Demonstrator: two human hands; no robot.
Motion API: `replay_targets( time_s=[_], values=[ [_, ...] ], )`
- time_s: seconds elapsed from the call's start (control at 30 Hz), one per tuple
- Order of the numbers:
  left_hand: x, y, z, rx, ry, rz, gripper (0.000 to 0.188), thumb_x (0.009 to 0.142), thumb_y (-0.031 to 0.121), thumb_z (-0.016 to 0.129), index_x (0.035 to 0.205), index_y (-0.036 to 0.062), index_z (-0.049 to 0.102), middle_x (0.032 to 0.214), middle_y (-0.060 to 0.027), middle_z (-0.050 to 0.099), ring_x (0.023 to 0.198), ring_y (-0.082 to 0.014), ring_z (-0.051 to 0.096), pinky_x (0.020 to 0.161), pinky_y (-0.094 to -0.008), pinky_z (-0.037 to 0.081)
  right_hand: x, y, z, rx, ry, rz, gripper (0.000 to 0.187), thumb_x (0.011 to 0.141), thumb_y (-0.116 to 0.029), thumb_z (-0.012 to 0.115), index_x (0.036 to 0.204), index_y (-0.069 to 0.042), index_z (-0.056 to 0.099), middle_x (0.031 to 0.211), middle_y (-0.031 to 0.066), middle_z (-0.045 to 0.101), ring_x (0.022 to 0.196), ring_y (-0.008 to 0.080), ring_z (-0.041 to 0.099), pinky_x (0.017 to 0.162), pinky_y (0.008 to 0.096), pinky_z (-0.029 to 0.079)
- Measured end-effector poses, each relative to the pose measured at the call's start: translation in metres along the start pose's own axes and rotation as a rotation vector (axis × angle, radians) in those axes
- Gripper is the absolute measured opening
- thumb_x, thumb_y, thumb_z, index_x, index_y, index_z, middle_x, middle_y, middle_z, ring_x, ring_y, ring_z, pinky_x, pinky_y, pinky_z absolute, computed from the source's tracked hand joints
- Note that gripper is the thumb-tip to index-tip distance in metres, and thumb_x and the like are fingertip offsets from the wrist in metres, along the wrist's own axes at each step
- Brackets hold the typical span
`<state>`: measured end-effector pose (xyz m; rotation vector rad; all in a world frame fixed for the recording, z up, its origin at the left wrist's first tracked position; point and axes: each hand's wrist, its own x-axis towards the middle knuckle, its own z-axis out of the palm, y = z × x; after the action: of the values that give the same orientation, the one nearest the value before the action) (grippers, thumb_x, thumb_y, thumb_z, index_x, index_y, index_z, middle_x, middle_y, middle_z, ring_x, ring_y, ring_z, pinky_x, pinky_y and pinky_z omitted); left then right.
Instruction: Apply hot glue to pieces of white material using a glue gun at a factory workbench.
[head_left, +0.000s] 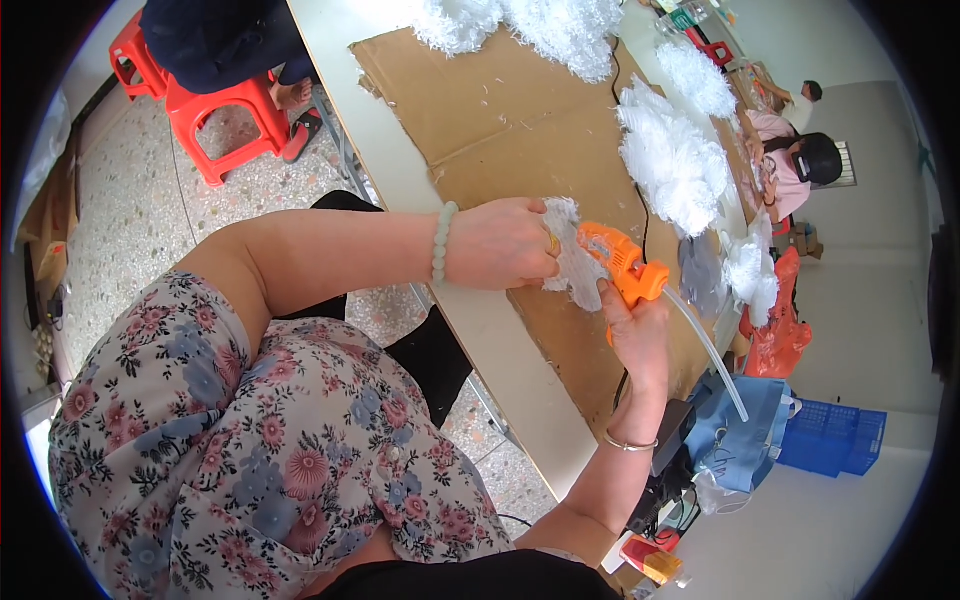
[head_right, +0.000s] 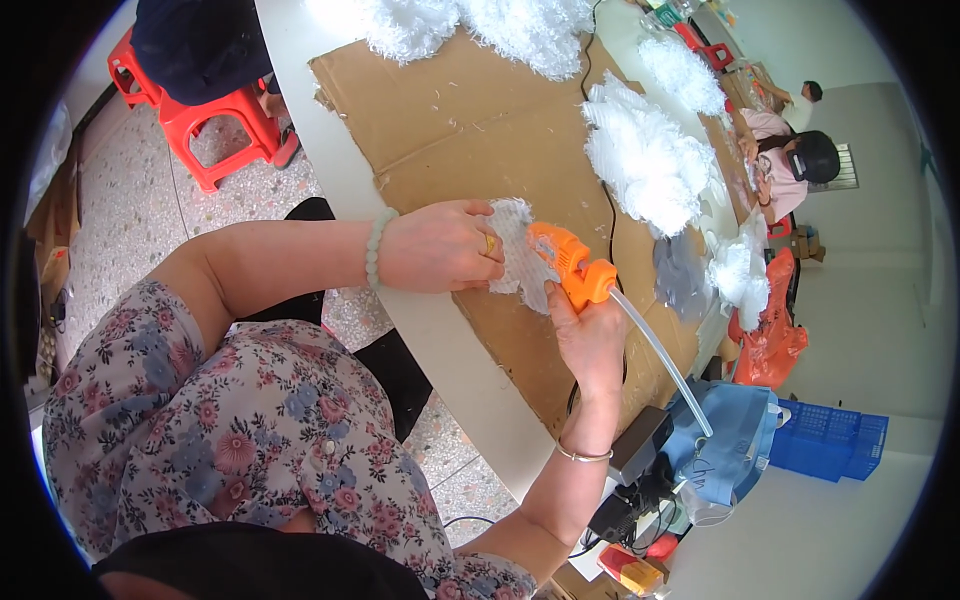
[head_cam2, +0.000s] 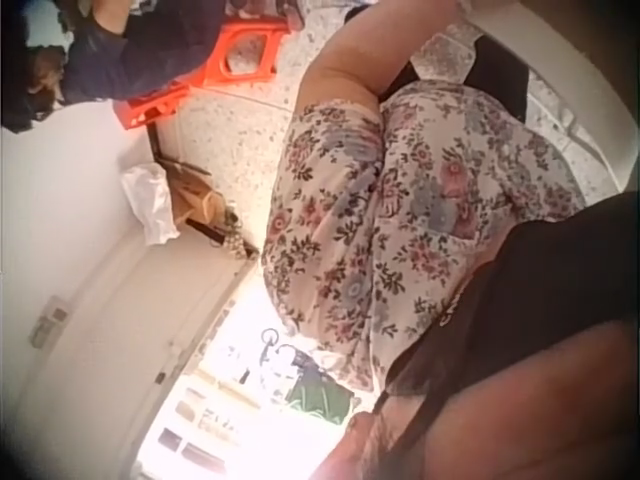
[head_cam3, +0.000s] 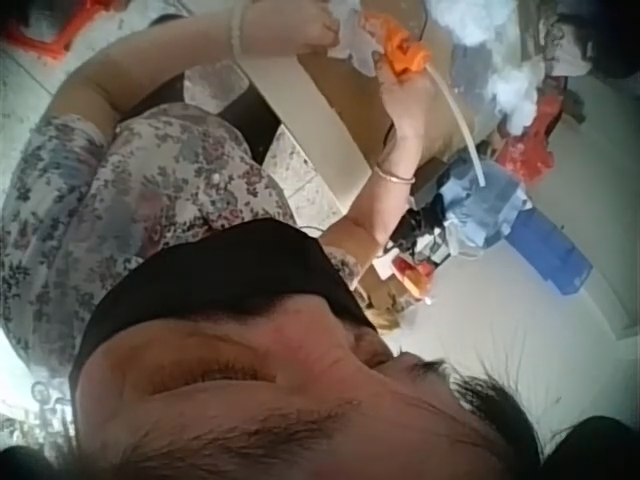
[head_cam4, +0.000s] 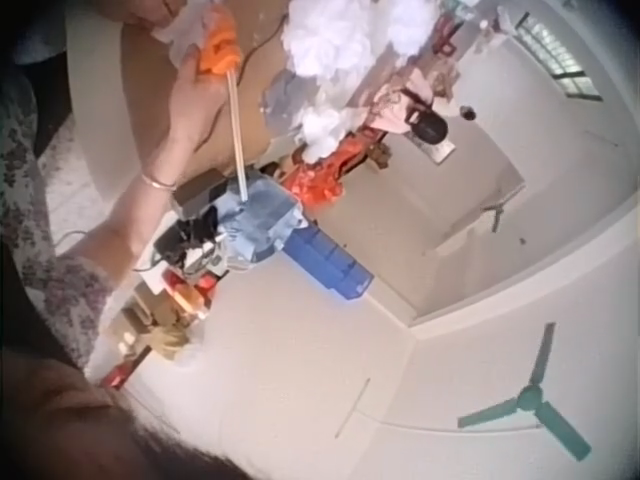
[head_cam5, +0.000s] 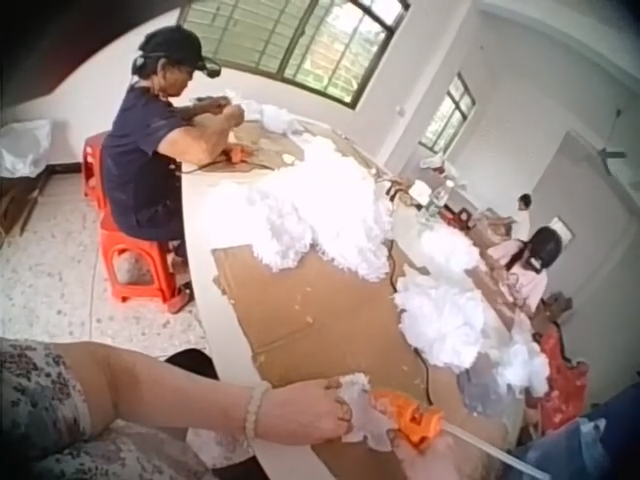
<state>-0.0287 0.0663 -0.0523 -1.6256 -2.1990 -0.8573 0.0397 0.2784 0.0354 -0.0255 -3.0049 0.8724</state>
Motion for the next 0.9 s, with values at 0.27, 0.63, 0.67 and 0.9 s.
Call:
replay_targets(
  time_s=[0.27, 0.63, 0.67, 0.9],
  values=[
    [0.0000, -0.0008, 0.0017, 0.007, 0.030, 0.027, 0.013, 0.072, 0.017, 0.067, 0.079, 0.0086, 0.061, 0.079, -0.0017, 0.061, 0.083, -0.0188, 0.060, 0.083, -0.0362, 0.044, 0.0069, -0.0020, 0.0052, 0.082, -0.008, -0.061, 0.025, 0.083, -0.014, 0.065, 0.103, 0.002, 0.060, 0.077, 0.0013, 0.058, 0.069, 0.0095, 0.050, 0.063, 0.0264, 0.043],
    [0.0002, 0.0017, 0.0008, 0.043, 0.049, 0.030, 0.011, 0.071, 0.016, 0.066, 0.079, 0.0090, 0.062, 0.076, -0.0006, 0.060, 0.080, -0.0176, 0.060, 0.079, -0.0342, 0.044, 0.0073, -0.0060, 0.0092, 0.198, -0.082, 0.054, 0.020, 0.084, -0.012, 0.065, 0.098, 0.001, 0.061, 0.076, 0.0000, 0.059, 0.067, 0.0065, 0.051, 0.059, 0.0235, 0.042],
    [0.0002, 0.0022, 0.0004, 0.044, 0.046, 0.026, 0.011, 0.071, 0.016, 0.066, 0.079, 0.0093, 0.062, 0.076, -0.0003, 0.060, 0.080, -0.0171, 0.060, 0.078, -0.0340, 0.044, 0.0079, -0.0053, 0.0086, 0.198, -0.086, 0.053, 0.019, 0.084, -0.012, 0.065, 0.097, 0.001, 0.060, 0.075, -0.0002, 0.058, 0.066, 0.0068, 0.051, 0.058, 0.0236, 0.042],
    [-0.0010, 0.0026, 0.0012, 0.067, 0.043, 0.019, 0.008, 0.072, 0.015, 0.064, 0.077, 0.0098, 0.061, 0.076, -0.0001, 0.060, 0.079, -0.0161, 0.060, 0.079, -0.0349, 0.042, 0.0018, -0.0055, 0.0002, 0.176, -0.064, 0.107, 0.016, 0.085, -0.012, 0.064, 0.095, 0.001, 0.059, 0.074, -0.0003, 0.057, 0.065, 0.0070, 0.051, 0.058, 0.0227, 0.041]
  ],
)
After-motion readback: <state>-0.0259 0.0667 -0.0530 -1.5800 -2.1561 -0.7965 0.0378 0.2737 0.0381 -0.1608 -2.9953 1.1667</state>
